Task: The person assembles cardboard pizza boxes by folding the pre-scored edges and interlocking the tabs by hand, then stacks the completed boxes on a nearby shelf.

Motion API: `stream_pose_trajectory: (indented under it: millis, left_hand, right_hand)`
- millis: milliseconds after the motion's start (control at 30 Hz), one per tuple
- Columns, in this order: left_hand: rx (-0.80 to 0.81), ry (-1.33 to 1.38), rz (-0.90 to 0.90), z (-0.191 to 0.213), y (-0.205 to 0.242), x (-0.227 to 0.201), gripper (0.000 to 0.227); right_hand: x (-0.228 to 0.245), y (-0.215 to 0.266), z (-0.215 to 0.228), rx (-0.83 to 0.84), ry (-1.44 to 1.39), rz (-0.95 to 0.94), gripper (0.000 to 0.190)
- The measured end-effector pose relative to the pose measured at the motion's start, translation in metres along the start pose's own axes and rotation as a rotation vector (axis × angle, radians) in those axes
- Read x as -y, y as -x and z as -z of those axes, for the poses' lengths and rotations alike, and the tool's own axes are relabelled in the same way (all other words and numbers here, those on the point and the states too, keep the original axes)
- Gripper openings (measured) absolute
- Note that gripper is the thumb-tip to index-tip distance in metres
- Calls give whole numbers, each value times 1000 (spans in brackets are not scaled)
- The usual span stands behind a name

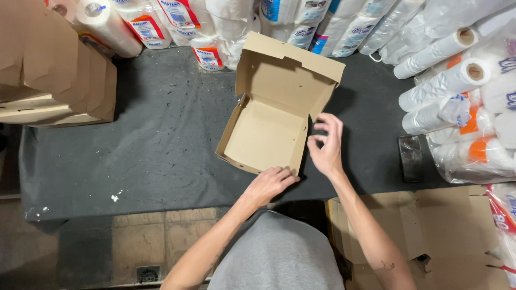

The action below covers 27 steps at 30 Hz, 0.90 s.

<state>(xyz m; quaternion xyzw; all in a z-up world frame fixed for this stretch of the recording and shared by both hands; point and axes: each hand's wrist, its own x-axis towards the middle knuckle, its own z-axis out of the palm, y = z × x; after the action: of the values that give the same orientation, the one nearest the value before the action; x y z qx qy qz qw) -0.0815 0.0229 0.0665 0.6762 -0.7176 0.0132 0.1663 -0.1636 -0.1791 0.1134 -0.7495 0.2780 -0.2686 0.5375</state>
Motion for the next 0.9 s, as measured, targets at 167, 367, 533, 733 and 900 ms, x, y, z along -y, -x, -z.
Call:
stream_pose_trajectory:
  millis: [167,367,533,733,900]
  left_hand:
    - [-20,113,119,-35,-16,17,40]
    - [-113,68,297,-44,5,55,19]
    - [-44,26,358,0,34,85,17]
    - [225,-82,369,24,80,137,27]
    - [8,139,296,31,108,158,13]
  right_hand:
    - [-21,41,14,510,222,-30,70]
    - [-35,68,9,433,472,37,39]
    - [-43,73,-6,275,532,231,18]
    - [-49,69,-23,281,690,294,34]
    - [-51,73,-25,264,778,287,9]
